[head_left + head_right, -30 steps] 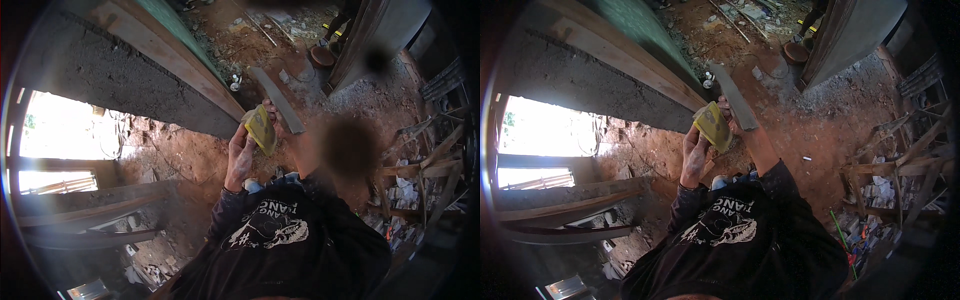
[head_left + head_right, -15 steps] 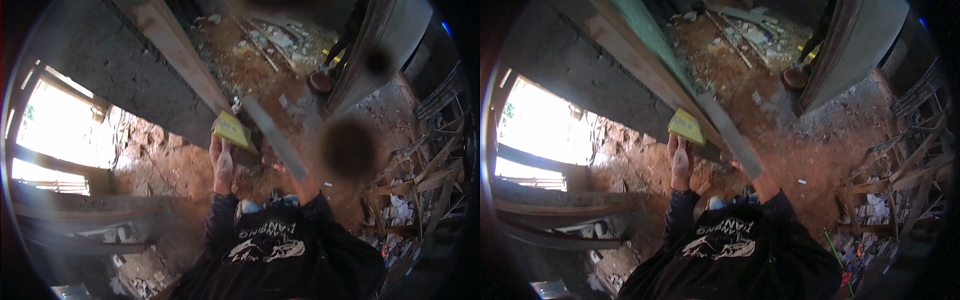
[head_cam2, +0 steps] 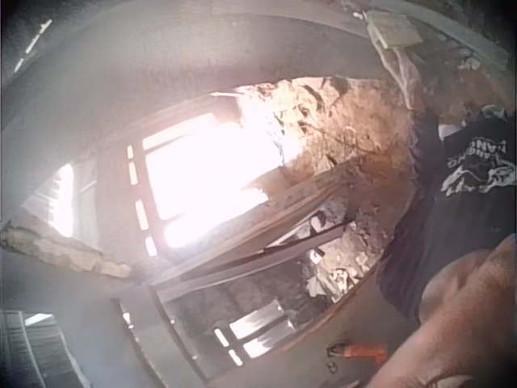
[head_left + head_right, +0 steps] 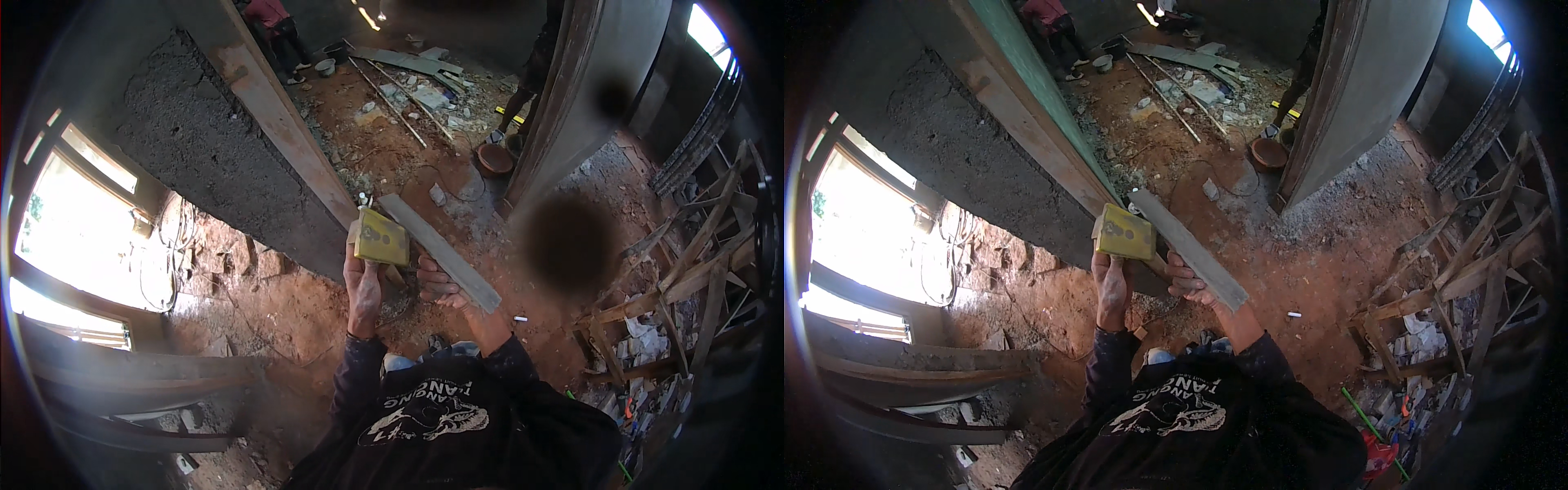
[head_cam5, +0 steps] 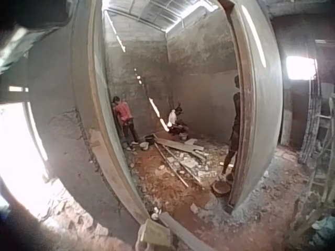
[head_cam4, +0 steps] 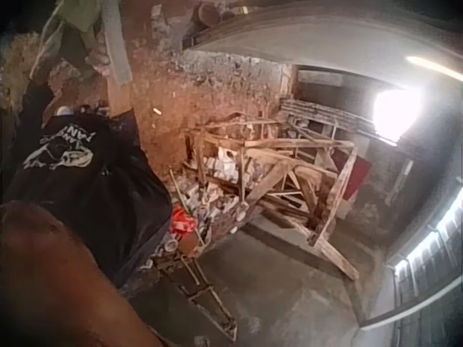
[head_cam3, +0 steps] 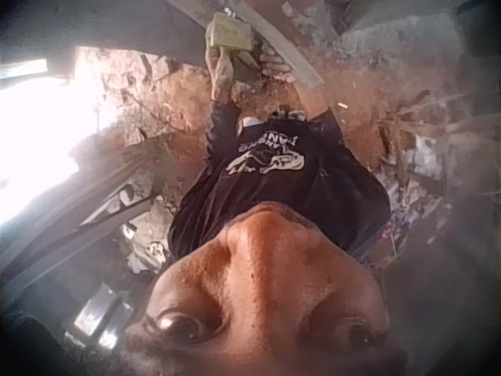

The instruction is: The person smooths and shapes the plastered corner of a concrete wall using a metal trowel and a sponge block, alternating between scraping along the corner with the trowel and rubbing the surface with the sponge block.

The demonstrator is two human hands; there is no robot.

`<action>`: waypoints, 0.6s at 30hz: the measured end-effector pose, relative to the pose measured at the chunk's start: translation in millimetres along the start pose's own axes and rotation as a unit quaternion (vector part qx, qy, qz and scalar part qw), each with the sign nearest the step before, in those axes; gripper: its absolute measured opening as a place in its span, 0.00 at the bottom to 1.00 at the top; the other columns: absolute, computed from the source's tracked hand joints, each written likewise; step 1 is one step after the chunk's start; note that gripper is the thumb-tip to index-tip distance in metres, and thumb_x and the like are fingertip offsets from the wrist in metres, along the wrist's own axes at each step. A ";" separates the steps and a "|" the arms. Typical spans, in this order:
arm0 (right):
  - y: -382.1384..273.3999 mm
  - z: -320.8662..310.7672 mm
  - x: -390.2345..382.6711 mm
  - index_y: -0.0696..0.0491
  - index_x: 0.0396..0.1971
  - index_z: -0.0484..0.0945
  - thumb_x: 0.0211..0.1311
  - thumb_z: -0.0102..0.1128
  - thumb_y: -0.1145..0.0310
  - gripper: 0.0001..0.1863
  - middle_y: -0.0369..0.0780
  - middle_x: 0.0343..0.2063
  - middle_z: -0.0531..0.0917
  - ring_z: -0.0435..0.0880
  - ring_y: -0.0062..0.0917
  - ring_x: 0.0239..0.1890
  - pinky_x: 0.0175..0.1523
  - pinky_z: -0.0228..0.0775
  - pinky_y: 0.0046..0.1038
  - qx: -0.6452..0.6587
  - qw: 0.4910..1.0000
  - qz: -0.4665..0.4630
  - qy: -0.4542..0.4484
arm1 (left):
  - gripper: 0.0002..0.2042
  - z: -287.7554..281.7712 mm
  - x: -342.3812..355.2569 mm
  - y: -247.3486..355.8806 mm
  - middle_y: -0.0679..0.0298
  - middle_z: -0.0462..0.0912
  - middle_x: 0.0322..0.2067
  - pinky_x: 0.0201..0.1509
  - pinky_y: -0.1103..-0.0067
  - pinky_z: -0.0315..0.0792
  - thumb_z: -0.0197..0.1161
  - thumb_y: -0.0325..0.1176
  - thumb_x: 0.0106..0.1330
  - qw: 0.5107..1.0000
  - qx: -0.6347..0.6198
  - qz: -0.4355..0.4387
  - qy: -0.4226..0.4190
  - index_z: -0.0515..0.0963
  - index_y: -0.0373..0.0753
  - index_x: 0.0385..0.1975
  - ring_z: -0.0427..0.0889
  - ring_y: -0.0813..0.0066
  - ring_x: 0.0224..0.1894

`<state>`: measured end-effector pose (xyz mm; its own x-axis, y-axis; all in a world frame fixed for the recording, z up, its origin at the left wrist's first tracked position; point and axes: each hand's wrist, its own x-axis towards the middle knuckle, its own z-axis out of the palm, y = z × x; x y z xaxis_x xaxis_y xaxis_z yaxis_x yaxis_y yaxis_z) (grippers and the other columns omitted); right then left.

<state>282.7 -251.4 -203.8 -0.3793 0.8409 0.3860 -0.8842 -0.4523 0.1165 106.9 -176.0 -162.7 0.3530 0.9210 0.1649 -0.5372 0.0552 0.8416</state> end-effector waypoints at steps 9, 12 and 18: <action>-9.4 3.3 0.6 0.62 0.43 0.69 0.72 0.48 0.55 0.20 0.38 0.26 0.70 0.73 0.22 0.18 0.43 0.72 0.32 -0.050 0.999 0.016 0.011 | 0.20 8.2 0.7 13.6 0.62 0.79 0.54 0.56 0.76 0.76 0.58 0.31 0.73 0.998 0.046 -0.017 0.028 0.68 0.36 0.62 0.80 0.73 0.53; -12.7 4.5 -1.4 0.62 0.43 0.69 0.72 0.47 0.54 0.21 0.38 0.26 0.70 0.73 0.21 0.18 0.41 0.71 0.28 -0.082 0.996 0.035 0.015 | 0.25 5.9 1.6 17.9 0.65 0.77 0.56 0.56 0.80 0.73 0.58 0.33 0.74 0.998 0.064 -0.006 -0.029 0.62 0.37 0.68 0.78 0.78 0.54; -6.6 12.9 7.9 0.64 0.44 0.69 0.71 0.47 0.50 0.26 0.40 0.27 0.71 0.76 0.25 0.21 0.48 0.79 0.37 -0.082 0.997 0.011 -0.013 | 0.28 7.0 -2.3 21.5 0.64 0.75 0.58 0.61 0.76 0.72 0.60 0.38 0.72 0.995 0.061 0.016 -0.083 0.61 0.37 0.68 0.76 0.76 0.58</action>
<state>289.0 -245.5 -189.7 -0.3940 0.8224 0.4105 -0.9090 -0.4146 -0.0417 99.9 -179.6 -141.5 0.4640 0.8445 0.2673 -0.4566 -0.0306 0.8891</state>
